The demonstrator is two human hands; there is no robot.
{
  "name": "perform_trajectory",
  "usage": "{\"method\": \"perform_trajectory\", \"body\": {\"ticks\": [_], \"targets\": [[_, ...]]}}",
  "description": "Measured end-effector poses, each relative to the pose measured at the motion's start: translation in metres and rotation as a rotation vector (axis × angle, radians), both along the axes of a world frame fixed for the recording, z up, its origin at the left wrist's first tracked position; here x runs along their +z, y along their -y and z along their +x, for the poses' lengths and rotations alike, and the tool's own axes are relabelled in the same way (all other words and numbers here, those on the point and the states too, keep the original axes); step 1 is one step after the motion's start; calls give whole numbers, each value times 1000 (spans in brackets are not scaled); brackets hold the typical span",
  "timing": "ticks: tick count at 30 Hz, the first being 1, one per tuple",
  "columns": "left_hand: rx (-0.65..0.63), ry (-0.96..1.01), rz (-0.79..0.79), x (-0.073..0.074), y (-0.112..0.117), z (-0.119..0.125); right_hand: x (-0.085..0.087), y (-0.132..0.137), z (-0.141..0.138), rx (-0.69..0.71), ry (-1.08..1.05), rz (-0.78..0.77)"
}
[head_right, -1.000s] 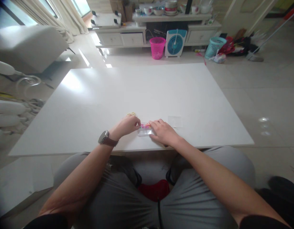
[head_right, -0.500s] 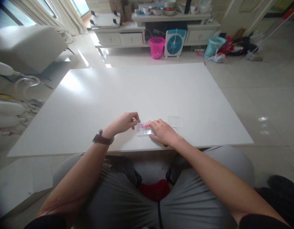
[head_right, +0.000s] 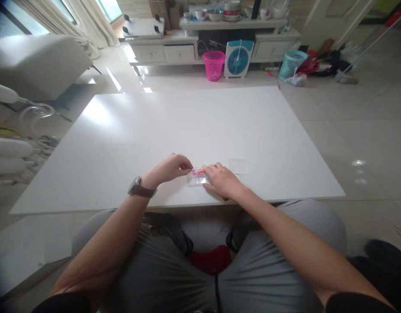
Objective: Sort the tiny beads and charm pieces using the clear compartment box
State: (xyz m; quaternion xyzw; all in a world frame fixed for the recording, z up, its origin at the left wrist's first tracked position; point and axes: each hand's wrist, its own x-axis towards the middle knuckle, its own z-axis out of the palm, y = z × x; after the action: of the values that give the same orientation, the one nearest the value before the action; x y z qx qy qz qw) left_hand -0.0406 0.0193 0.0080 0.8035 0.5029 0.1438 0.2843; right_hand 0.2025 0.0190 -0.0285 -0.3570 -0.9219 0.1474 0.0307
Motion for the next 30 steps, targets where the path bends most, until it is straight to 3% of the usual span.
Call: {"method": "perform_trajectory", "body": {"ticks": [8, 14, 21, 30], "targets": [[-39, -43, 11, -1, 0, 1, 0, 0, 0, 0, -4, 18], [-14, -15, -3, 2, 0, 0, -1, 0, 1, 0, -6, 17], [33, -120, 90, 3, -4, -12, 0, 0, 1, -2, -2, -1], [158, -212, -155, 8, -4, -42, 0, 0, 2, 3, -11, 13]]}}
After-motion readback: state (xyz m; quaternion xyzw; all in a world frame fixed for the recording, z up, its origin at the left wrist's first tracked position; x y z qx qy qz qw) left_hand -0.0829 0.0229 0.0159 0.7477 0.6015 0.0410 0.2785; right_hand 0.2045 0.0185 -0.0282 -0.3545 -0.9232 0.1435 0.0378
